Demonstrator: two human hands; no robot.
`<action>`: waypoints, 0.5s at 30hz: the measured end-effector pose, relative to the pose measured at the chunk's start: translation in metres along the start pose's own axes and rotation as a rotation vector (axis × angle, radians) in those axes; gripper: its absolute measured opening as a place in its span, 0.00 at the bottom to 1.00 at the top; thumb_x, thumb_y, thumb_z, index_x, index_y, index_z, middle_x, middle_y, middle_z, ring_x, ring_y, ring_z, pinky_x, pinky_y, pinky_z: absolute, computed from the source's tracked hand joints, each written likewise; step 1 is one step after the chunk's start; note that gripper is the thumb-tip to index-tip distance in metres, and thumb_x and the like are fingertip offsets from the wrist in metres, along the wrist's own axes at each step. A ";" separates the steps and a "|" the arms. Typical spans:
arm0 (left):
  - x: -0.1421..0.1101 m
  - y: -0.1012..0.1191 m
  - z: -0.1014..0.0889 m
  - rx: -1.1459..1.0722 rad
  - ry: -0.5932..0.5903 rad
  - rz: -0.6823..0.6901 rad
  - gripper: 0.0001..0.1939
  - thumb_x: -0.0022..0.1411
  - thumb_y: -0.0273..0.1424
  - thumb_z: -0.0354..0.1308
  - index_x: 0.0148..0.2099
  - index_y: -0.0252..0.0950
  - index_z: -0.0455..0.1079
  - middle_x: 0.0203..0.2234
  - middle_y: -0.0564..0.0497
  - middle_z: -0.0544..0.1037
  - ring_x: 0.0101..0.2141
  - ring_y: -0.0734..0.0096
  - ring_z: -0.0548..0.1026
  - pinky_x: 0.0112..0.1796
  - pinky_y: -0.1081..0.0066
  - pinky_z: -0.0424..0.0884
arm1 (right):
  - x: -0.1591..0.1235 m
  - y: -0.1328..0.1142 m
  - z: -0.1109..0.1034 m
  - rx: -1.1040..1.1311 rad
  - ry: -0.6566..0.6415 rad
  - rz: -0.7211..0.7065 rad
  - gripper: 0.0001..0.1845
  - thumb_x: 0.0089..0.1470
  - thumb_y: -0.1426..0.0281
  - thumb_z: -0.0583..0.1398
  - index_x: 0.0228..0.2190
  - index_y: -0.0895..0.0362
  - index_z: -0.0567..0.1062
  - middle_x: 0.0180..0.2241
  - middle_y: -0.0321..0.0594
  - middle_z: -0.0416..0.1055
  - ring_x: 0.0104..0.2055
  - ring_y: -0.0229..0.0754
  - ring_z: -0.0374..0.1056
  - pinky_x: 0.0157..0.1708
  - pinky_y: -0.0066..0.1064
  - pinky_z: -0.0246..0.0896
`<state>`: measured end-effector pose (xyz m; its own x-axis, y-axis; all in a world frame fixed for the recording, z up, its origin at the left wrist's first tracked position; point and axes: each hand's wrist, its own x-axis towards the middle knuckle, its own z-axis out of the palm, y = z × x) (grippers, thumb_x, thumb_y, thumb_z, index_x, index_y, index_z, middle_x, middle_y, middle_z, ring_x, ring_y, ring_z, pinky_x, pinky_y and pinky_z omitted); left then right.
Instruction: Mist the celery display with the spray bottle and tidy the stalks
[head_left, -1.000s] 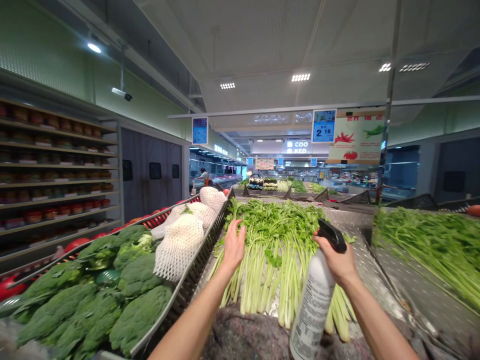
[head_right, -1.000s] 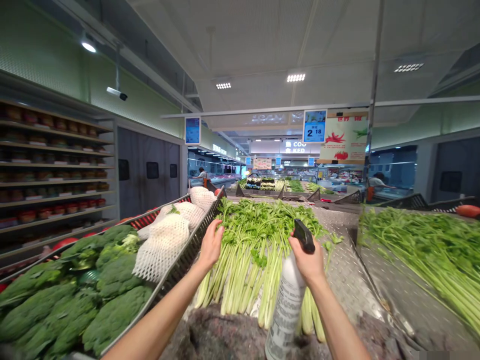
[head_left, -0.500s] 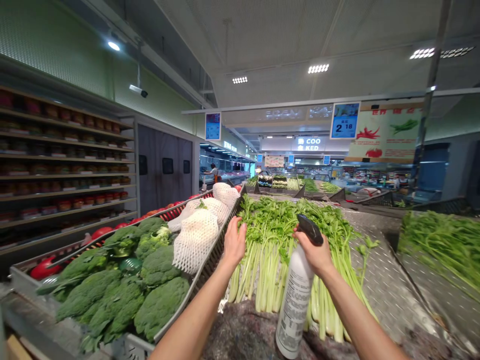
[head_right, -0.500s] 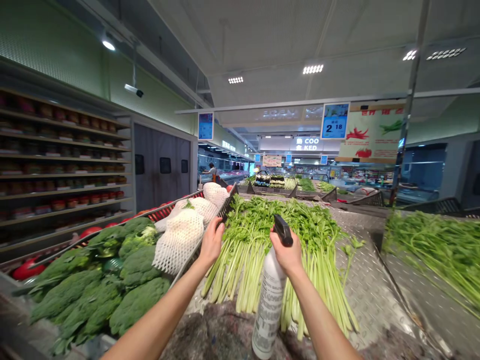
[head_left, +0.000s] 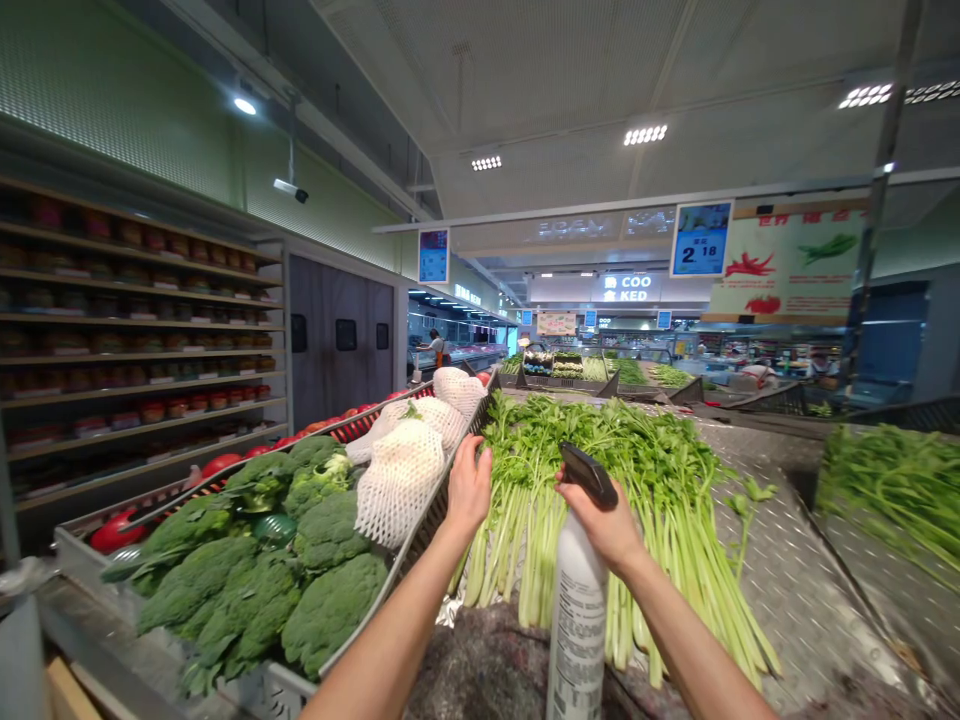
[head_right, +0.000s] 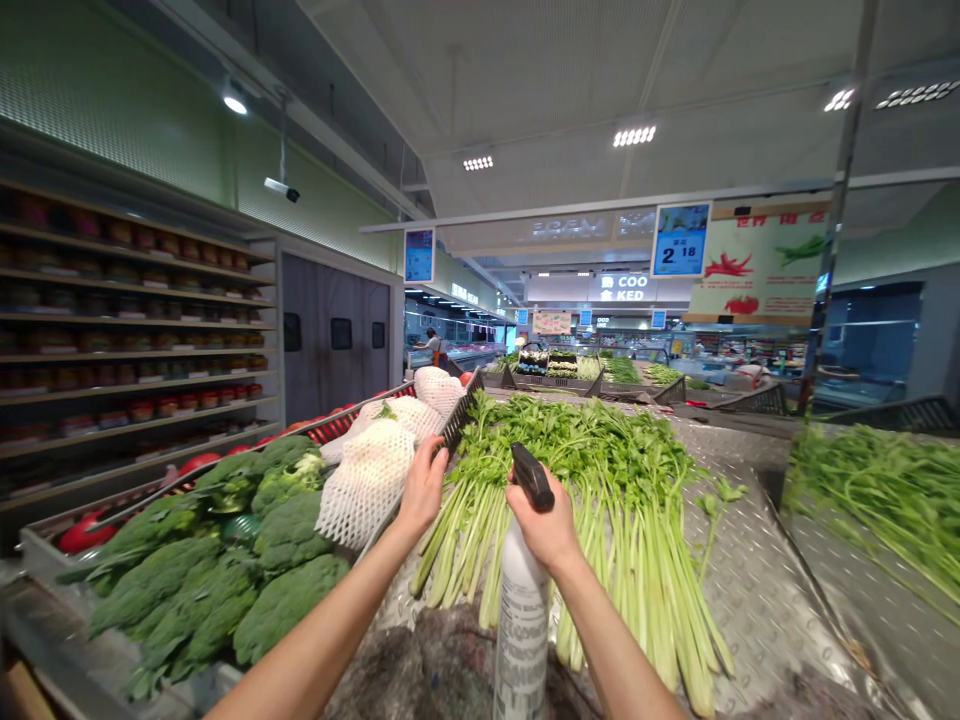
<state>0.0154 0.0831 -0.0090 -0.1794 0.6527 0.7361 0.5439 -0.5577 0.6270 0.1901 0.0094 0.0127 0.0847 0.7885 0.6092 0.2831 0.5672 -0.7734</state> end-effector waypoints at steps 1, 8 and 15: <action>0.000 0.001 0.001 0.000 -0.003 -0.002 0.18 0.58 0.36 0.40 0.46 0.33 0.61 0.46 0.43 0.65 0.50 0.66 0.61 0.50 0.63 0.55 | -0.001 -0.001 0.000 0.000 -0.014 0.003 0.09 0.41 0.68 0.56 0.29 0.58 0.71 0.29 0.40 0.71 0.31 0.44 0.67 0.34 0.35 0.61; -0.003 0.011 0.009 -0.014 -0.033 -0.010 0.19 0.58 0.37 0.40 0.47 0.31 0.61 0.47 0.41 0.64 0.51 0.65 0.60 0.51 0.63 0.54 | -0.002 0.006 -0.019 -0.017 0.058 0.034 0.11 0.41 0.67 0.57 0.29 0.59 0.72 0.31 0.41 0.72 0.32 0.44 0.67 0.35 0.35 0.61; -0.005 0.028 0.021 -0.044 -0.067 -0.020 0.19 0.58 0.37 0.40 0.46 0.32 0.61 0.49 0.42 0.63 0.52 0.65 0.58 0.51 0.62 0.53 | 0.003 0.011 -0.062 -0.057 0.248 0.014 0.13 0.39 0.66 0.59 0.30 0.59 0.73 0.31 0.41 0.72 0.34 0.44 0.68 0.37 0.34 0.60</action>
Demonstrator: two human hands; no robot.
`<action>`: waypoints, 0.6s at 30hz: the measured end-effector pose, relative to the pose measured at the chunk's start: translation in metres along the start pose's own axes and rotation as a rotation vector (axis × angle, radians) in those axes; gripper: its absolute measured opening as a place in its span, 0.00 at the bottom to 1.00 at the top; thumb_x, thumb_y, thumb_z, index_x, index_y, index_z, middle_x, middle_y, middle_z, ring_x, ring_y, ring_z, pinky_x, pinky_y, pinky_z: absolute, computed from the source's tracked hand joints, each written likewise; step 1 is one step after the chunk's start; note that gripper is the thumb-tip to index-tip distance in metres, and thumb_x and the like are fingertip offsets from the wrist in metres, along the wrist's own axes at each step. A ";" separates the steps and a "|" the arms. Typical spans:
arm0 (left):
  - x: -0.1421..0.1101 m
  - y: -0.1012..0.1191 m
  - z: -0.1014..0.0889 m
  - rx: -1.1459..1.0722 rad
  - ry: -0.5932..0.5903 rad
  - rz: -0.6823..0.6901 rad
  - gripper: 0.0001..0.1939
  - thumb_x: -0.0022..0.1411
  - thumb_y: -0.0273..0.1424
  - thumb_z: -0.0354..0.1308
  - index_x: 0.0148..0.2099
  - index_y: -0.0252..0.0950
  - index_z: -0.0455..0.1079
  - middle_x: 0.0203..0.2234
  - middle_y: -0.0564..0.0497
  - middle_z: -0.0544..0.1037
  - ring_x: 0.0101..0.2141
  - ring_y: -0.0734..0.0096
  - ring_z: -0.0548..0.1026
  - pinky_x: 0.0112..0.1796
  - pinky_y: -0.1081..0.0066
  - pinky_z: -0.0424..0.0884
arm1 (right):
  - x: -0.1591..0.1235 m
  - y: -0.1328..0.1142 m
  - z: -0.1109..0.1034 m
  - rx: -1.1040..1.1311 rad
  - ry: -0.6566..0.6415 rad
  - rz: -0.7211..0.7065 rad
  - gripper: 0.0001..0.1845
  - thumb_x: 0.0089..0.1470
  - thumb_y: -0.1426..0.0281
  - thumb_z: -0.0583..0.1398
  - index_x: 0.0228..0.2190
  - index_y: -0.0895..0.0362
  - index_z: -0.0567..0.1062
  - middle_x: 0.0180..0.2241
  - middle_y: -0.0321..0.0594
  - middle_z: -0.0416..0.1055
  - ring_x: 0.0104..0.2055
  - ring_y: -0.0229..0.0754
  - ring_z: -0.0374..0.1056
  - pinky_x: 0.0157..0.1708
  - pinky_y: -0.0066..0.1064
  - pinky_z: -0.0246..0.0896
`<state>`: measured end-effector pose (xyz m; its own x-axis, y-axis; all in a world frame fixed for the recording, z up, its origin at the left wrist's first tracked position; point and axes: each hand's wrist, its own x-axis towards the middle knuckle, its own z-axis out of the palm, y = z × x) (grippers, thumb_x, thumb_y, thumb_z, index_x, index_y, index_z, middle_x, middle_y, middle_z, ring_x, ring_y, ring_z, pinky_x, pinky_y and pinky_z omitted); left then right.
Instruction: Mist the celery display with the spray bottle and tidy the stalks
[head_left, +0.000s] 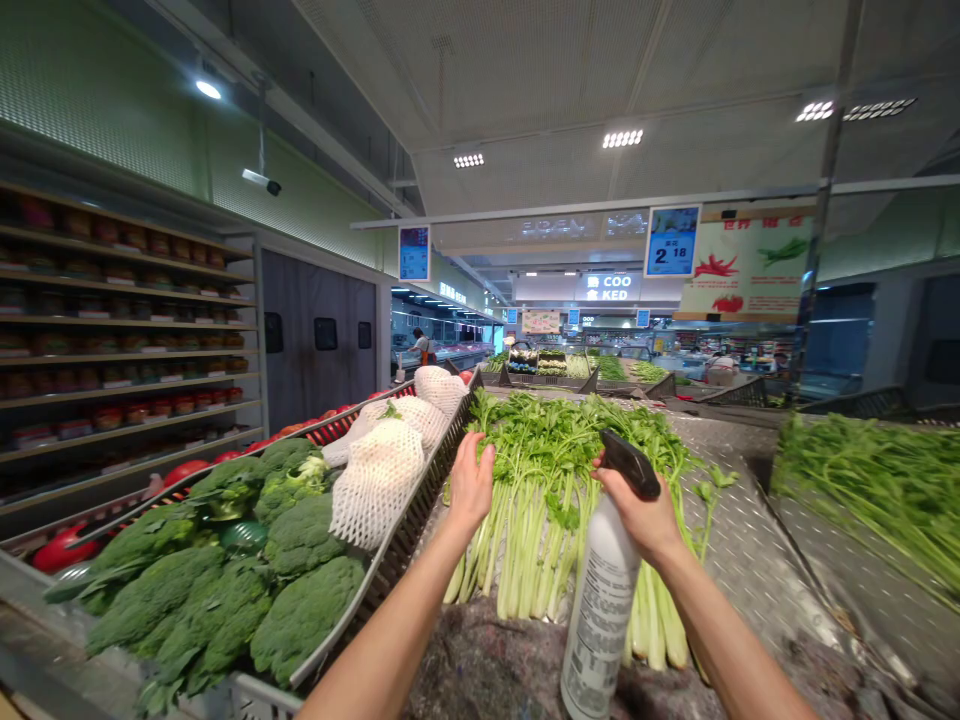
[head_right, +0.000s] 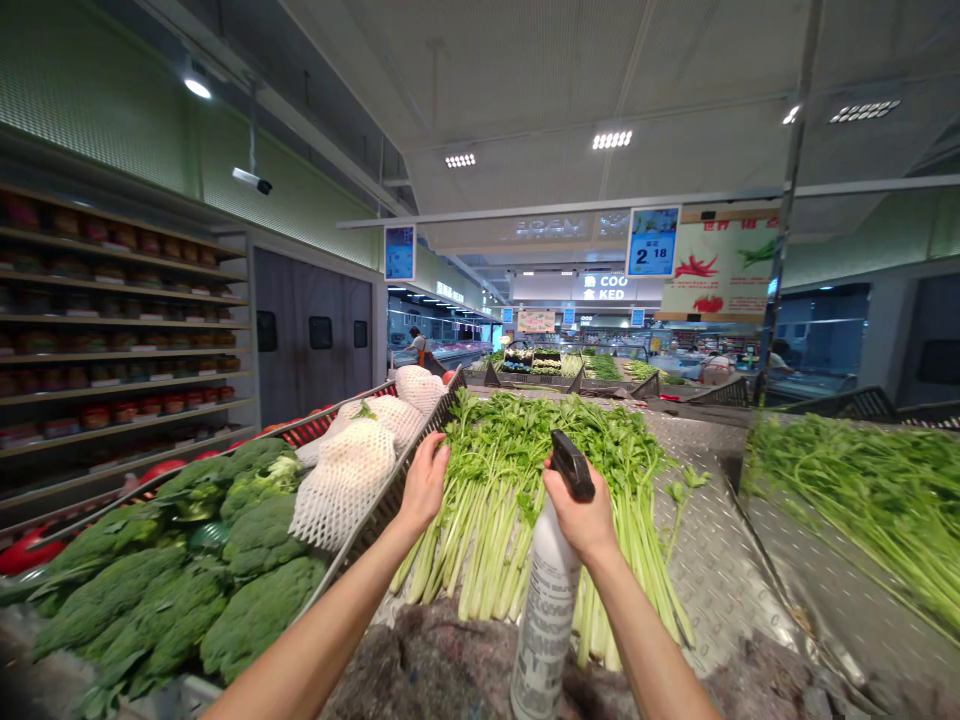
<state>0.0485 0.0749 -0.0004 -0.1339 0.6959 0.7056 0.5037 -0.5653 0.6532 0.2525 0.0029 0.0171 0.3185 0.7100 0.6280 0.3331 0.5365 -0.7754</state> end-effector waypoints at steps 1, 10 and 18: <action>0.000 0.002 0.003 -0.009 -0.005 0.002 0.20 0.58 0.37 0.39 0.46 0.32 0.61 0.49 0.42 0.63 0.52 0.65 0.58 0.51 0.63 0.53 | 0.002 0.000 -0.005 -0.013 0.019 -0.010 0.13 0.39 0.66 0.59 0.30 0.59 0.73 0.30 0.41 0.72 0.33 0.44 0.68 0.36 0.34 0.61; -0.004 0.020 0.028 -0.077 -0.045 0.000 0.19 0.57 0.38 0.41 0.46 0.33 0.61 0.49 0.42 0.63 0.52 0.64 0.58 0.51 0.61 0.53 | 0.009 0.016 -0.055 -0.054 0.224 -0.038 0.16 0.37 0.66 0.60 0.32 0.60 0.73 0.31 0.42 0.72 0.34 0.45 0.68 0.37 0.35 0.61; -0.009 0.033 0.047 -0.084 -0.097 0.027 0.21 0.59 0.39 0.38 0.48 0.32 0.60 0.50 0.41 0.62 0.53 0.64 0.57 0.51 0.60 0.53 | 0.006 0.023 -0.095 -0.178 0.284 -0.029 0.15 0.37 0.65 0.61 0.30 0.59 0.74 0.31 0.42 0.72 0.35 0.46 0.68 0.38 0.35 0.60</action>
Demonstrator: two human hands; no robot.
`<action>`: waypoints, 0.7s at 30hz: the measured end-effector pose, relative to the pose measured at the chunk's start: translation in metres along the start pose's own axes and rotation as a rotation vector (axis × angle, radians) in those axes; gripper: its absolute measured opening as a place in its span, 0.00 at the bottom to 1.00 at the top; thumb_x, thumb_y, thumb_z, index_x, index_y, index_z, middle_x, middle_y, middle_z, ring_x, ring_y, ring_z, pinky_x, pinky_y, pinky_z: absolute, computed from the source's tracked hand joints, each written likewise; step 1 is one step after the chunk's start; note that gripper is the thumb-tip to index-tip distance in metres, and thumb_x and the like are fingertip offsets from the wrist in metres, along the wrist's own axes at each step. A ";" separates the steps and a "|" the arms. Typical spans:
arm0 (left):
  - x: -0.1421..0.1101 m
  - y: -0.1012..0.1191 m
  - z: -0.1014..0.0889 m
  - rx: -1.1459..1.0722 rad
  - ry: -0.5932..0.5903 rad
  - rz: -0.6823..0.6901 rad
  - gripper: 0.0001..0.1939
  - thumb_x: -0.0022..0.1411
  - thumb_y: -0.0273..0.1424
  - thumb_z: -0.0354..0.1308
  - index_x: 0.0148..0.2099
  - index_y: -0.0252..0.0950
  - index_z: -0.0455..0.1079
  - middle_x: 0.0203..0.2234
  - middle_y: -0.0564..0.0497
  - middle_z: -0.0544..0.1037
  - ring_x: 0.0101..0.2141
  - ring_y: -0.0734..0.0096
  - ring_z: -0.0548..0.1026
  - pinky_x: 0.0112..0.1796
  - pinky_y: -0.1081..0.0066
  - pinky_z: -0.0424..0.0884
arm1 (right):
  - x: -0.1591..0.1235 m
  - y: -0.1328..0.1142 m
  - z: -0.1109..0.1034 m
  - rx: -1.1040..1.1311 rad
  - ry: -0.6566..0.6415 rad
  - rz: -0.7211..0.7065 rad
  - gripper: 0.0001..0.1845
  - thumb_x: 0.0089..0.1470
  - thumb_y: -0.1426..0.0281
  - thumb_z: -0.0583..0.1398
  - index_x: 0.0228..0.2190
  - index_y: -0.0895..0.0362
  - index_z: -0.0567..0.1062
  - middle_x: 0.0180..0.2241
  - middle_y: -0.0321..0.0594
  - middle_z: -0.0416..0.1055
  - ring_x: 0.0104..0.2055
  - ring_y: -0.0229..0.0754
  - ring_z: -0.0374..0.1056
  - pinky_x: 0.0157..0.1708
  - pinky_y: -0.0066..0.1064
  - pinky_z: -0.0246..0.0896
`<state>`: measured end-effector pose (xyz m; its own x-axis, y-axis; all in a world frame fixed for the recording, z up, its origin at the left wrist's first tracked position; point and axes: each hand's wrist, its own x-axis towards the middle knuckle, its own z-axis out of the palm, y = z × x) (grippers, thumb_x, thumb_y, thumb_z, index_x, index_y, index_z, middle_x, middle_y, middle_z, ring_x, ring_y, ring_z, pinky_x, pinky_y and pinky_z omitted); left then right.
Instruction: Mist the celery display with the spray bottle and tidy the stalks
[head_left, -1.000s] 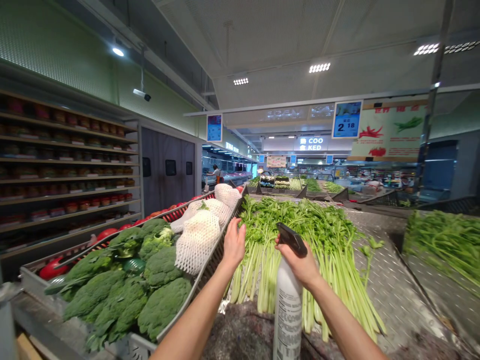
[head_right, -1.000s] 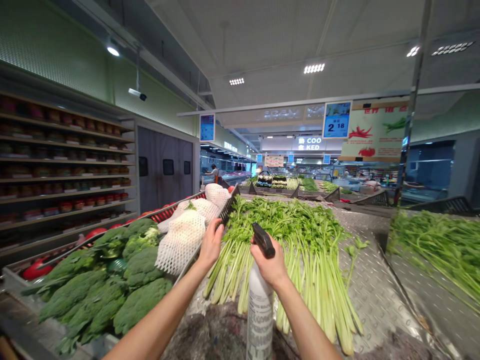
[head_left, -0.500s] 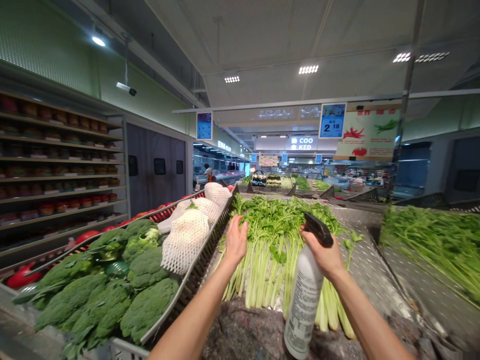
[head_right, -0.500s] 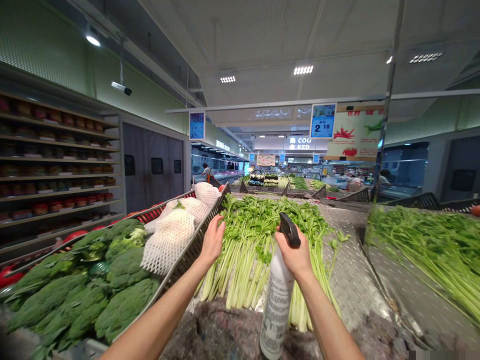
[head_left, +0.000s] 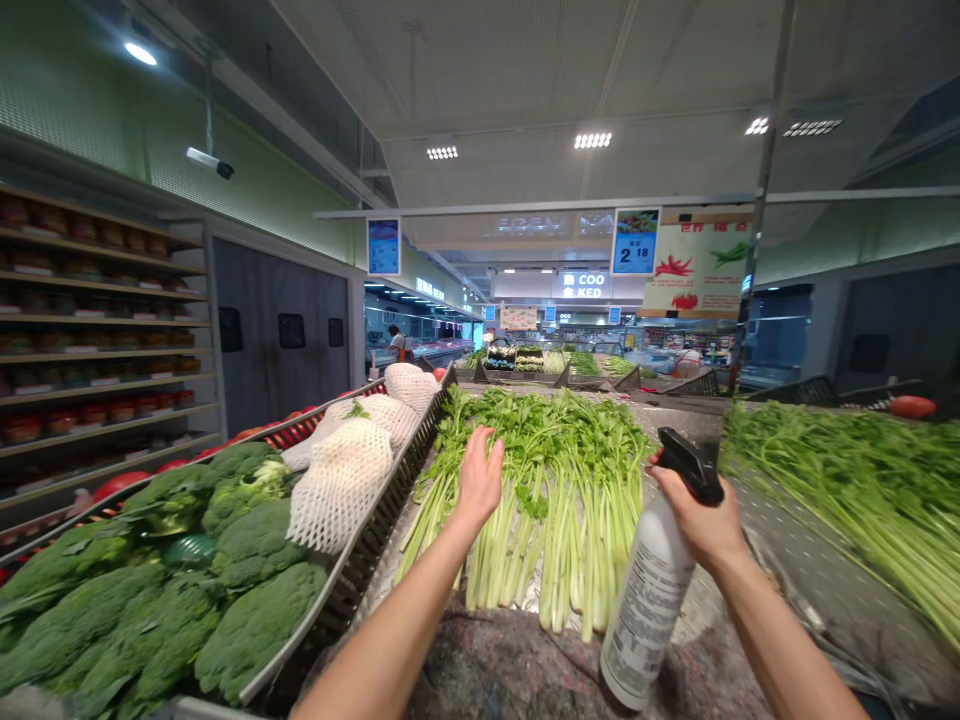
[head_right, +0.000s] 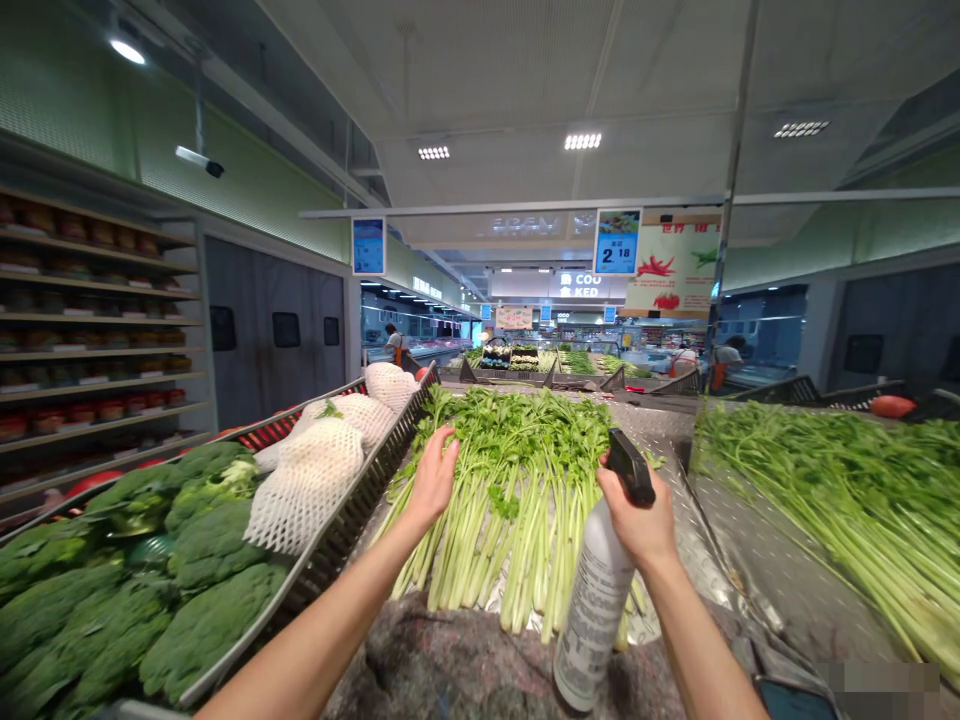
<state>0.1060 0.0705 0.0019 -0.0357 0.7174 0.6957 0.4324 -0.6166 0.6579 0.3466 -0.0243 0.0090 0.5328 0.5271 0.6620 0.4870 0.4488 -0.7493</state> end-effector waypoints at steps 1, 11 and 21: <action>0.000 0.001 0.002 -0.003 -0.004 0.004 0.21 0.59 0.39 0.38 0.48 0.32 0.60 0.50 0.42 0.62 0.53 0.64 0.57 0.51 0.60 0.53 | 0.000 0.001 -0.003 -0.009 0.006 -0.009 0.16 0.37 0.65 0.60 0.31 0.59 0.73 0.31 0.42 0.72 0.34 0.46 0.68 0.38 0.35 0.60; 0.000 0.006 0.010 -0.021 -0.009 0.019 0.20 0.58 0.39 0.39 0.47 0.33 0.61 0.50 0.42 0.62 0.52 0.65 0.58 0.51 0.62 0.53 | 0.004 0.008 -0.027 -0.129 0.145 0.074 0.17 0.35 0.64 0.60 0.30 0.59 0.74 0.31 0.41 0.72 0.36 0.47 0.67 0.39 0.35 0.58; 0.001 0.003 0.008 0.006 0.004 0.040 0.19 0.59 0.37 0.38 0.47 0.32 0.60 0.49 0.42 0.63 0.52 0.66 0.58 0.51 0.62 0.54 | 0.001 0.027 -0.037 -0.165 0.116 0.064 0.17 0.35 0.63 0.60 0.30 0.60 0.74 0.29 0.41 0.72 0.33 0.47 0.67 0.35 0.33 0.59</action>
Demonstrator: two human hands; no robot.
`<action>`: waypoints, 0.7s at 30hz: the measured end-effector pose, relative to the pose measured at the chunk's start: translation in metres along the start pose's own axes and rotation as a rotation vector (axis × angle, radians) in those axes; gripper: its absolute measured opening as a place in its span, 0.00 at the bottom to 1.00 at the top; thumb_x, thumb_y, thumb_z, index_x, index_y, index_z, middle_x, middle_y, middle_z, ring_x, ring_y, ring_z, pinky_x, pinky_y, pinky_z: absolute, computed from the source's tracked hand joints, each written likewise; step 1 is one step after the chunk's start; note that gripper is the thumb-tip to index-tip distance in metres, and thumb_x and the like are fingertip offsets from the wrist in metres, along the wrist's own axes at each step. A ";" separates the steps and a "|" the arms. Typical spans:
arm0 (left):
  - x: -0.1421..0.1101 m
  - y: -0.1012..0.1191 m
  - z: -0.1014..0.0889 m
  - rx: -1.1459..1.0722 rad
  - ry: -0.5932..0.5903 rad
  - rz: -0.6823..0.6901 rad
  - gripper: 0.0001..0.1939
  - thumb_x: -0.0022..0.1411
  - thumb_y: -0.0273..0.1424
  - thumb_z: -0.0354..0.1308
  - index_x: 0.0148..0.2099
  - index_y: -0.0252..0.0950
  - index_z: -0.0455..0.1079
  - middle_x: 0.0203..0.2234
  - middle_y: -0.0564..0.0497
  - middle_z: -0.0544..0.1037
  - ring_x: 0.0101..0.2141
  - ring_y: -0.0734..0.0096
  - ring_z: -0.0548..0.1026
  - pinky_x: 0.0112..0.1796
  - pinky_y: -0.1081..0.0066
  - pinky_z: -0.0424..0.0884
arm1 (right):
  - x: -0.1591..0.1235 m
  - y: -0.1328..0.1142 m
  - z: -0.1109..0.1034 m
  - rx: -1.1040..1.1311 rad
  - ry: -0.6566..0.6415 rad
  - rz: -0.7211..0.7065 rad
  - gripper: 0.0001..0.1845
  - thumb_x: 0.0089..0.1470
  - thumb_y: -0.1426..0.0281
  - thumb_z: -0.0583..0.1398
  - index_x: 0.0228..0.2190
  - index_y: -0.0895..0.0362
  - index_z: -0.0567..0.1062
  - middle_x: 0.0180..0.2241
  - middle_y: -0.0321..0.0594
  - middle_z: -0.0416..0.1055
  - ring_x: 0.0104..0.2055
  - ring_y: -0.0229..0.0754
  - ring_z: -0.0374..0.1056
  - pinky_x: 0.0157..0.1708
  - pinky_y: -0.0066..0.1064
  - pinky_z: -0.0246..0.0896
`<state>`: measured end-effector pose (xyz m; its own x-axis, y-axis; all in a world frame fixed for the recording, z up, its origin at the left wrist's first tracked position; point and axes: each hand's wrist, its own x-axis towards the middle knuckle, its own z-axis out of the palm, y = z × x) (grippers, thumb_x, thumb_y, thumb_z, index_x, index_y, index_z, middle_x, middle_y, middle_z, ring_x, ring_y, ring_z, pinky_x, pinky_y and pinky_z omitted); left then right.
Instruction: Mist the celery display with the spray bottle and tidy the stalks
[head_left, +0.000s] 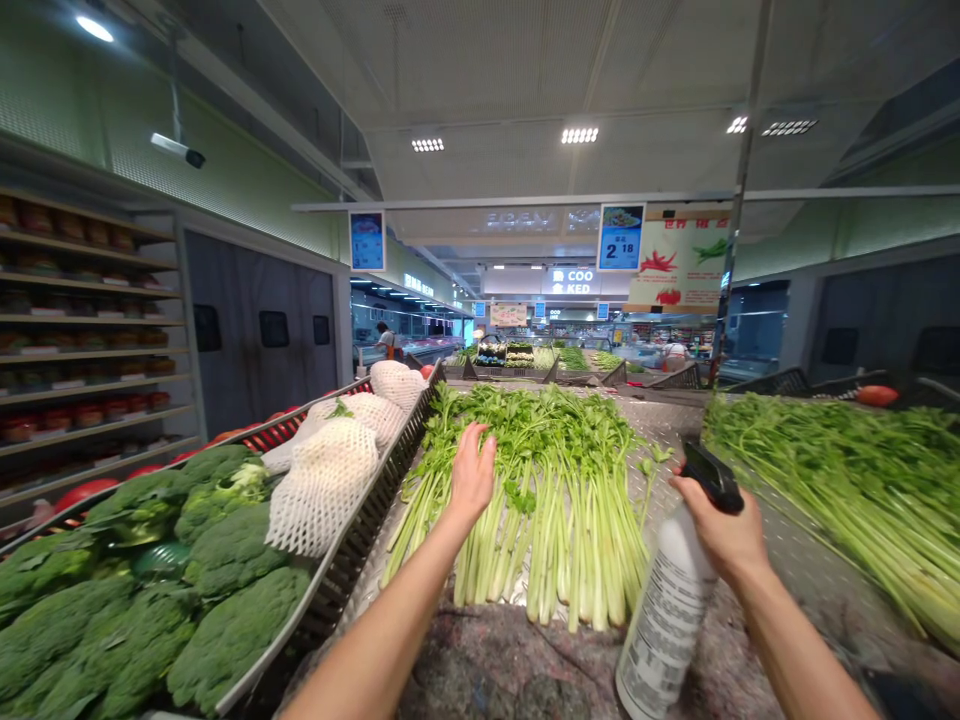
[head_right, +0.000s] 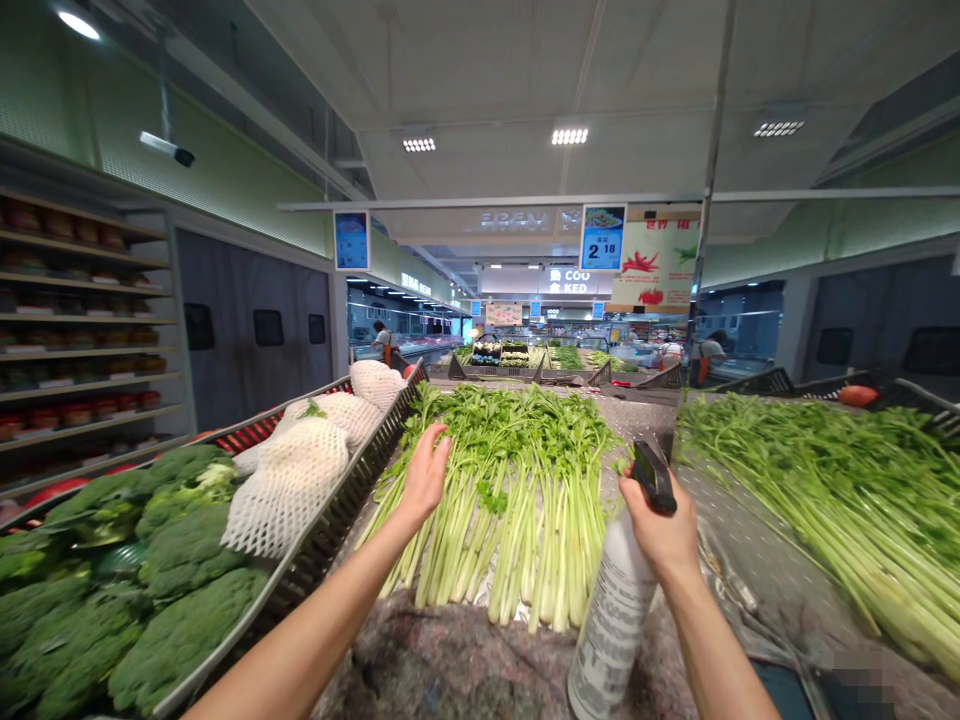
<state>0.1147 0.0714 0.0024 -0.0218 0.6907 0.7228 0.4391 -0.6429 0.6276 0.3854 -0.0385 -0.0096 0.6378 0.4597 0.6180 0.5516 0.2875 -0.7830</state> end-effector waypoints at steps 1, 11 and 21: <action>0.000 -0.001 -0.001 0.004 -0.001 0.001 0.19 0.59 0.37 0.38 0.47 0.32 0.60 0.49 0.42 0.63 0.52 0.66 0.58 0.51 0.62 0.54 | -0.001 0.002 -0.001 -0.007 -0.004 0.000 0.17 0.35 0.63 0.60 0.29 0.59 0.74 0.29 0.41 0.72 0.34 0.47 0.67 0.35 0.33 0.59; -0.003 -0.005 -0.006 -0.010 -0.004 -0.032 0.21 0.58 0.39 0.38 0.47 0.31 0.60 0.49 0.41 0.63 0.52 0.65 0.58 0.51 0.62 0.54 | -0.011 0.003 -0.006 -0.019 -0.060 0.004 0.14 0.36 0.64 0.60 0.28 0.57 0.74 0.30 0.39 0.72 0.35 0.46 0.67 0.36 0.32 0.59; 0.000 -0.020 -0.029 0.014 0.075 -0.055 0.19 0.58 0.37 0.39 0.46 0.32 0.61 0.48 0.42 0.64 0.51 0.65 0.60 0.51 0.62 0.54 | -0.024 -0.041 0.030 0.251 -0.179 -0.112 0.15 0.40 0.64 0.61 0.32 0.59 0.73 0.31 0.42 0.72 0.35 0.46 0.68 0.35 0.35 0.62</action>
<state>0.0796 0.0750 -0.0016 -0.1130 0.6975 0.7076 0.4476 -0.6001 0.6630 0.3310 -0.0363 0.0057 0.4639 0.5473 0.6966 0.4488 0.5328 -0.7174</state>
